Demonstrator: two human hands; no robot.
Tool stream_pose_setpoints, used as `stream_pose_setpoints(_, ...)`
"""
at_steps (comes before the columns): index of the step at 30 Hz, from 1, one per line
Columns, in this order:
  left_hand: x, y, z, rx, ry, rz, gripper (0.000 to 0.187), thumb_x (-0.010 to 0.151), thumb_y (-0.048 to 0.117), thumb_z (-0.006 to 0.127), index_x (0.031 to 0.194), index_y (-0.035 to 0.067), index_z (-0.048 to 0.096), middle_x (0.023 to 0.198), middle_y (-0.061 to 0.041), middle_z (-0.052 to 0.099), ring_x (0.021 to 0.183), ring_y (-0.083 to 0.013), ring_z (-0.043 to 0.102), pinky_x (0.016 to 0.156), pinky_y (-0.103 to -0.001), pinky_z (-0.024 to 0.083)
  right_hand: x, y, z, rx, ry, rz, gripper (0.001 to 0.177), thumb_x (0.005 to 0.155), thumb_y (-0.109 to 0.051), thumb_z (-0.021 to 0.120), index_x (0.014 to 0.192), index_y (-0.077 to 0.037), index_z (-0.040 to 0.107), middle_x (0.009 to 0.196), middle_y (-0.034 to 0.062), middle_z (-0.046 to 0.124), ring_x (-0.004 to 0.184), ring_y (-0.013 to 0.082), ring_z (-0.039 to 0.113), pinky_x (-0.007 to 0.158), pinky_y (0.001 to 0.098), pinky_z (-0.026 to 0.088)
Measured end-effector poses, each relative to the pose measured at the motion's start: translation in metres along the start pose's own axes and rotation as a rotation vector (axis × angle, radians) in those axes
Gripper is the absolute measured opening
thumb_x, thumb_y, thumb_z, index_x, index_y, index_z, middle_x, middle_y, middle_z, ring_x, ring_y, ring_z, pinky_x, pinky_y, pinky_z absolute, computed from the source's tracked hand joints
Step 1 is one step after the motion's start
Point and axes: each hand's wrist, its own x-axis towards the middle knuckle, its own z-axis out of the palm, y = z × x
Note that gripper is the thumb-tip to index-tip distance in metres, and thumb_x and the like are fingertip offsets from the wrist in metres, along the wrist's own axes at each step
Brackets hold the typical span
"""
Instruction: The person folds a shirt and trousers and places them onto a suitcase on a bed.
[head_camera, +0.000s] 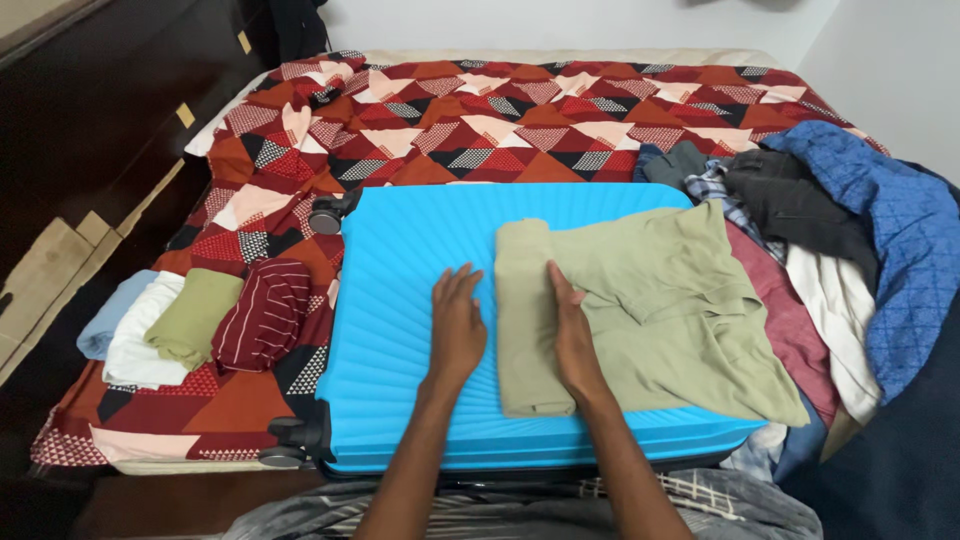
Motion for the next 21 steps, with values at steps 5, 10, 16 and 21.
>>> stream_pose_setpoints(5,-0.008,0.015,-0.010,0.376,-0.112,0.068,0.050,0.092,0.007,0.057,0.140,-0.006,0.052,0.153,-0.027,0.045,0.146,-0.0485,0.034,0.120,-0.058,0.022,0.003,-0.002,0.003,0.063,-0.027,0.030,0.091,0.099,-0.069,0.010,0.161,-0.005,0.030,0.168,0.0144,0.030,0.158,0.0287,0.022,0.126,0.0396,0.011)
stream_pose_setpoints(10,-0.011,0.018,-0.012,0.374,-0.159,0.103,0.057,0.093,0.015,0.054,0.147,0.000,0.045,0.157,-0.026,0.040,0.147,-0.0465,0.030,0.120,-0.058,0.015,0.014,0.012,0.012,0.449,-0.082,0.040,0.096,0.097,-0.073,0.010,0.162,-0.003,0.024,0.172,0.0124,0.023,0.161,0.0260,0.013,0.127,0.0397,0.005)
stream_pose_setpoints(16,-0.007,0.010,-0.014,-0.074,-0.209,-0.077,0.056,0.109,0.033,0.038,0.160,0.009,0.034,0.162,-0.015,0.040,0.155,-0.0314,0.029,0.127,-0.051,0.009,0.019,0.032,0.040,0.633,-0.083,-0.058,0.097,0.099,-0.073,0.012,0.161,0.001,0.026,0.171,0.0155,0.025,0.162,0.0262,0.013,0.129,0.0414,0.005)
stream_pose_setpoints(21,-0.009,0.023,-0.032,-0.865,-0.089,-0.202,0.066,0.108,0.040,0.038,0.163,0.007,0.021,0.174,-0.012,0.016,0.161,-0.0266,0.008,0.127,-0.041,0.008,0.024,0.036,0.080,0.859,-0.128,-0.082,0.100,0.101,-0.075,0.010,0.159,0.003,0.033,0.170,0.0167,0.028,0.162,0.0277,0.015,0.130,0.0401,0.005)
